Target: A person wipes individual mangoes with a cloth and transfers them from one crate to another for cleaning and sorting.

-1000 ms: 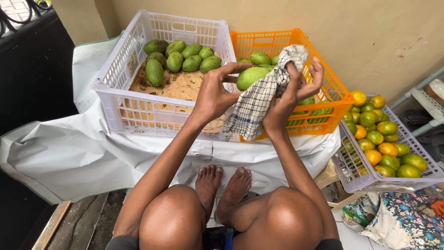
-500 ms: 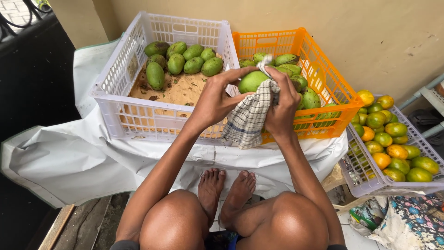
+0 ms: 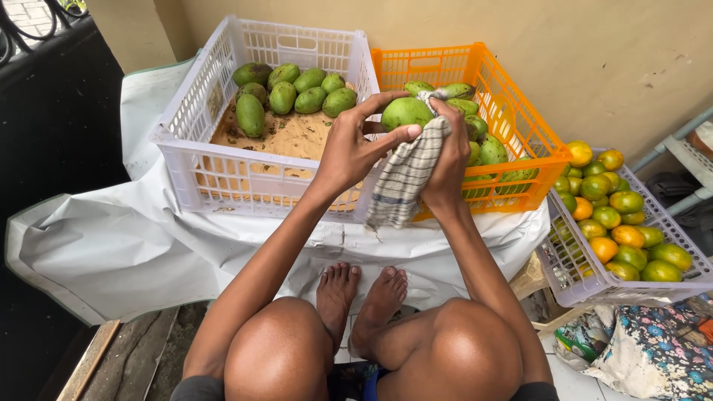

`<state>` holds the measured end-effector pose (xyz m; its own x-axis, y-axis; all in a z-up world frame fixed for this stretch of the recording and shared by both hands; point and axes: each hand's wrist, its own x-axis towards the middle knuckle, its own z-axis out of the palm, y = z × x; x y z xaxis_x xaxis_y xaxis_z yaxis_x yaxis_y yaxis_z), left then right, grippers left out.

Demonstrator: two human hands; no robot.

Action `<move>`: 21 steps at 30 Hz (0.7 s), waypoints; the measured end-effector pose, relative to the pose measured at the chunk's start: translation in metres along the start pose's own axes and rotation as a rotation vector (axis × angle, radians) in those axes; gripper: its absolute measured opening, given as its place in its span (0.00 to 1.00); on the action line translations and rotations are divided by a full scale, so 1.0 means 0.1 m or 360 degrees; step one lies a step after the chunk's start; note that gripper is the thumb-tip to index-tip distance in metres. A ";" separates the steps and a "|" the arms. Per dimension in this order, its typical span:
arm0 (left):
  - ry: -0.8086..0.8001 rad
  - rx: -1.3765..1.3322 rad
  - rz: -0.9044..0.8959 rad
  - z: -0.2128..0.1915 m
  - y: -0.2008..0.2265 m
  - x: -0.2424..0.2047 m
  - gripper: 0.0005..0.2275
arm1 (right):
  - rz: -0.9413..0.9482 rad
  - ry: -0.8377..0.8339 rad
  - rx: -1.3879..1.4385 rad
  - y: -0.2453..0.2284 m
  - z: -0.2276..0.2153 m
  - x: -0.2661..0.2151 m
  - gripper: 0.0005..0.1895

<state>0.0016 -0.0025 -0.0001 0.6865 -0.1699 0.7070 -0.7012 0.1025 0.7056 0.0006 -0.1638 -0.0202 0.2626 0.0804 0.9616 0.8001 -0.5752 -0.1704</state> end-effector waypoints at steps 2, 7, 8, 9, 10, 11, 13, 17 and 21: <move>0.0039 0.0003 -0.0007 -0.01 0.01 0.00 0.22 | -0.0062 -0.0059 -0.0053 0.00 0.00 0.00 0.20; -0.0008 0.0097 0.0077 -0.08 0.01 0.01 0.22 | -0.0019 -0.0113 0.0009 0.21 0.05 -0.08 0.21; -0.0083 0.0055 0.0082 -0.08 0.07 0.00 0.22 | 0.0099 -0.0111 0.0047 0.46 0.10 -0.18 0.17; -0.0160 0.0011 0.0086 -0.08 0.12 0.00 0.23 | 0.0219 -0.0110 0.0083 0.70 0.14 -0.28 0.13; -0.0159 0.0011 0.0086 -0.09 0.14 0.00 0.23 | 0.0218 -0.0110 0.0083 0.69 0.09 -0.26 0.13; -0.0200 -0.0032 0.0083 -0.11 0.17 0.00 0.23 | 0.0324 -0.0155 0.0154 0.67 0.05 -0.26 0.13; -0.0241 -0.0076 0.0076 -0.14 0.19 0.00 0.24 | 0.0431 -0.0201 0.0226 0.61 0.00 -0.23 0.14; -0.0229 -0.0113 0.0088 -0.14 0.15 0.03 0.24 | 0.0477 -0.0092 0.0127 0.39 0.01 -0.15 0.08; 0.0012 -0.0022 0.0051 -0.09 0.03 0.04 0.24 | 0.0530 0.0056 -0.0007 0.18 0.04 -0.04 0.05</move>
<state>0.0037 0.0059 0.0051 0.6654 -0.1593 0.7293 -0.7200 0.1211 0.6833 0.0164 -0.1709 -0.0277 0.4903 -0.1406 0.8601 0.6711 -0.5688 -0.4756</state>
